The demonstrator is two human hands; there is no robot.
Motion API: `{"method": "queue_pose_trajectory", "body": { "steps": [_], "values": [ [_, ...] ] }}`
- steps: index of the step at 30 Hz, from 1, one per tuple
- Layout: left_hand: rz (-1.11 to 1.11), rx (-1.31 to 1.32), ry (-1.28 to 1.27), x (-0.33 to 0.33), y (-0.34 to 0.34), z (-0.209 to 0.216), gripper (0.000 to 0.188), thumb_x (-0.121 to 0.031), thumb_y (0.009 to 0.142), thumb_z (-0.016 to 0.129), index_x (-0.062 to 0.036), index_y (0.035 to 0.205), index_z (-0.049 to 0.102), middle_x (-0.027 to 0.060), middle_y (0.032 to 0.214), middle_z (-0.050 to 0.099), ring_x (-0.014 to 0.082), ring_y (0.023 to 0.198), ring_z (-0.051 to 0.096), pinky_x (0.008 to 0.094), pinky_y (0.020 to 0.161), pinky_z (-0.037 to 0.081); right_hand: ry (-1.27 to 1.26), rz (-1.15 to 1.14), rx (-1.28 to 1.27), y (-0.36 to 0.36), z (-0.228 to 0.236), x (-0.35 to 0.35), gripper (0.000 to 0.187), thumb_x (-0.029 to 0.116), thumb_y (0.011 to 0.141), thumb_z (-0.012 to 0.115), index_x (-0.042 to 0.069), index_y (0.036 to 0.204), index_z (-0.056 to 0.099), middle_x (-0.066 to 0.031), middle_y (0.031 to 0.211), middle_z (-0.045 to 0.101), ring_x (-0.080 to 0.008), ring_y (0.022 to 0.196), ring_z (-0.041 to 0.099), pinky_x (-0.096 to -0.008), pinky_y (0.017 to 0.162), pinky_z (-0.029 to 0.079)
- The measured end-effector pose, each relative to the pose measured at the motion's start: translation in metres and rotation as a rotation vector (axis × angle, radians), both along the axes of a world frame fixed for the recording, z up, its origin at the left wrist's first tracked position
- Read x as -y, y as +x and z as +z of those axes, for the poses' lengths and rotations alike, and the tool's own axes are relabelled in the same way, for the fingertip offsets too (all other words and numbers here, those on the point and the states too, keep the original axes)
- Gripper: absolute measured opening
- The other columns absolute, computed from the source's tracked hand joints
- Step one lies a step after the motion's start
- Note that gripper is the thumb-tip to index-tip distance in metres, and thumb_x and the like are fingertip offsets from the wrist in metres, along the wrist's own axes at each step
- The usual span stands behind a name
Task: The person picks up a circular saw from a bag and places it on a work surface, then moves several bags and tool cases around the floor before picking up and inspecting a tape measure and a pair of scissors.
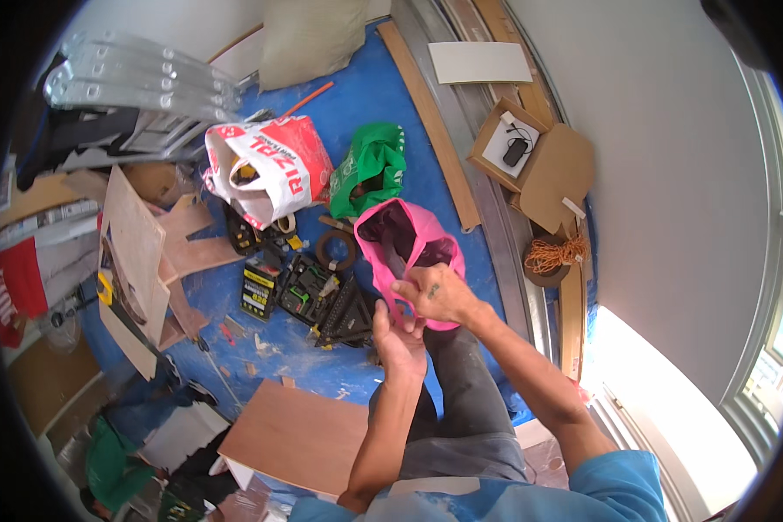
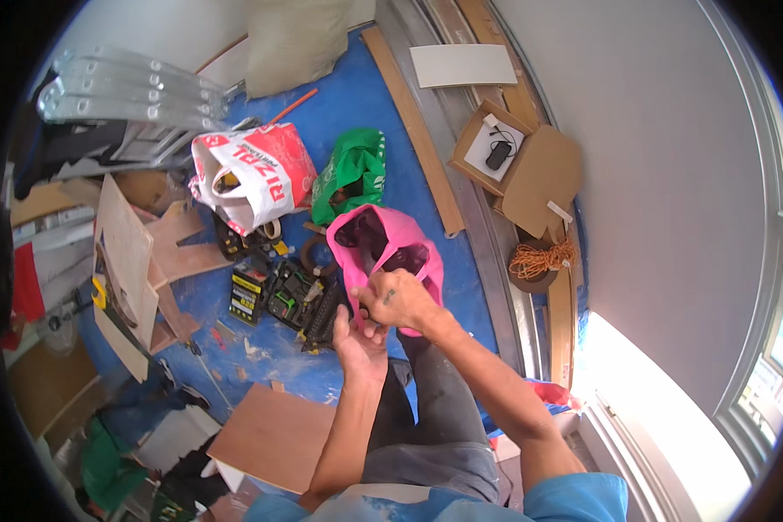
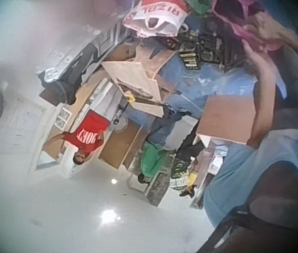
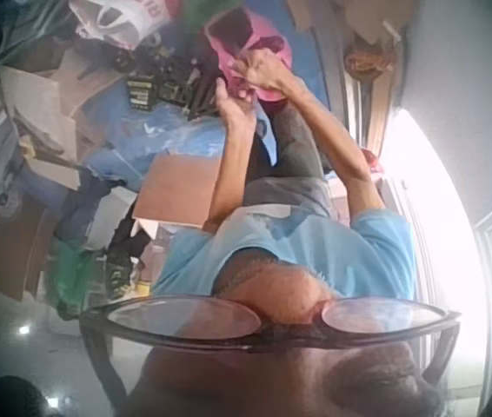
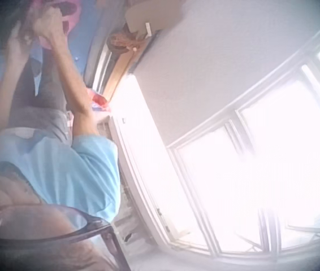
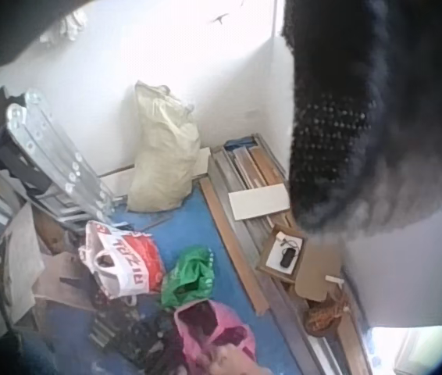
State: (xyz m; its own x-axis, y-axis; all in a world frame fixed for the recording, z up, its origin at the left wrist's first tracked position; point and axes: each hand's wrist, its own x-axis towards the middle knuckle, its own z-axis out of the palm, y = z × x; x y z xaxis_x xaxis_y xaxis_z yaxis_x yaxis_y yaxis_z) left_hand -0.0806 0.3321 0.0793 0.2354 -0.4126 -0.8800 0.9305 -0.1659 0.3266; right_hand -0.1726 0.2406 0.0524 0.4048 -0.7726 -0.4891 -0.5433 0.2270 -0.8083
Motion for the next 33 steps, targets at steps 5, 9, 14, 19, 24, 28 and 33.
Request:
{"method": "queue_pose_trajectory", "body": {
  "steps": [5, 9, 14, 19, 24, 28, 33],
  "values": [
    [-0.157, -0.014, -0.060, 0.004, -0.006, 0.037, 0.020, -0.035, 0.091, 0.062, -0.0152, 0.088, 0.057, -0.0042, 0.079, 0.057, 0.0091, 0.066, 0.055, 0.0279, 0.067, 0.045, 0.089, -0.048, -0.149, -0.030, 0.042, -0.007, 0.042, 0.039, 0.091, 0.058, -0.002, 0.080, 0.061, -0.0210, 0.069, 0.060, -0.0287, 0.067, 0.061, -0.0414, 0.061, 0.046],
    [-0.200, -0.002, -0.010, 0.003, -0.026, 0.058, 0.026, -0.032, 0.093, 0.061, -0.0067, 0.091, 0.065, 0.0021, 0.081, 0.063, 0.0104, 0.069, 0.057, 0.0259, 0.065, 0.046, 0.162, -0.022, 0.116, -0.042, 0.083, -0.029, 0.051, 0.049, 0.091, 0.054, -0.001, 0.091, 0.057, -0.0216, 0.088, 0.063, -0.0281, 0.084, 0.062, -0.0400, 0.072, 0.046],
    [-0.374, -0.029, -0.141, 0.005, -0.042, 0.099, 0.032, -0.029, 0.094, 0.058, 0.0013, 0.104, 0.063, 0.0079, 0.088, 0.069, 0.0145, 0.078, 0.065, 0.0278, 0.075, 0.049, 0.260, 0.065, 0.144, -0.107, 0.072, -0.046, 0.069, 0.057, 0.099, 0.027, -0.002, 0.116, 0.058, -0.0148, 0.095, 0.064, -0.0229, 0.089, 0.057, -0.0375, 0.080, 0.045],
    [-0.501, -0.033, -0.194, 0.017, -0.035, 0.125, 0.034, -0.029, 0.094, 0.057, 0.0005, 0.110, 0.061, 0.0054, 0.094, 0.067, 0.0076, 0.068, 0.052, 0.0243, 0.071, 0.042, 0.514, -0.076, 0.151, -0.109, 0.095, -0.059, 0.079, 0.065, 0.097, 0.017, 0.000, 0.115, 0.059, -0.0024, 0.084, 0.058, -0.0146, 0.082, 0.052, -0.0298, 0.075, 0.041],
    [-0.839, -0.039, -0.291, 0.023, 0.020, 0.149, 0.035, -0.027, 0.093, 0.059, -0.0013, 0.116, 0.061, -0.0001, 0.091, 0.059, 0.0082, 0.089, 0.056, 0.0253, 0.079, 0.046, 0.390, 0.061, 0.046, -0.072, 0.149, -0.027, 0.049, 0.046, 0.100, 0.042, 0.003, 0.083, 0.057, 0.0013, 0.068, 0.050, -0.0104, 0.062, 0.046, -0.0292, 0.054, 0.036],
    [-0.963, 0.802, -0.169, -0.004, 0.102, 0.174, 0.027, -0.020, 0.092, 0.062, -0.0015, 0.111, 0.066, 0.0056, 0.093, 0.068, 0.0109, 0.083, 0.062, 0.0272, 0.077, 0.050, 0.547, -0.368, 0.132, -0.054, 0.163, -0.010, 0.033, 0.031, 0.090, 0.061, -0.001, 0.087, 0.067, 0.0045, 0.060, 0.045, -0.0061, 0.053, 0.038, -0.0256, 0.049, 0.029],
    [-0.328, 0.580, 0.386, -0.155, 0.209, 0.060, 0.020, -0.021, 0.092, 0.058, -0.0050, 0.097, 0.069, 0.0016, 0.086, 0.068, 0.0102, 0.072, 0.060, 0.0264, 0.064, 0.047, 0.449, -0.341, -0.051, -0.005, 0.209, 0.051, 0.030, 0.028, 0.085, 0.064, -0.002, 0.085, 0.068, 0.0028, 0.059, 0.048, -0.0074, 0.053, 0.041, -0.0263, 0.050, 0.031]
  ]
}}
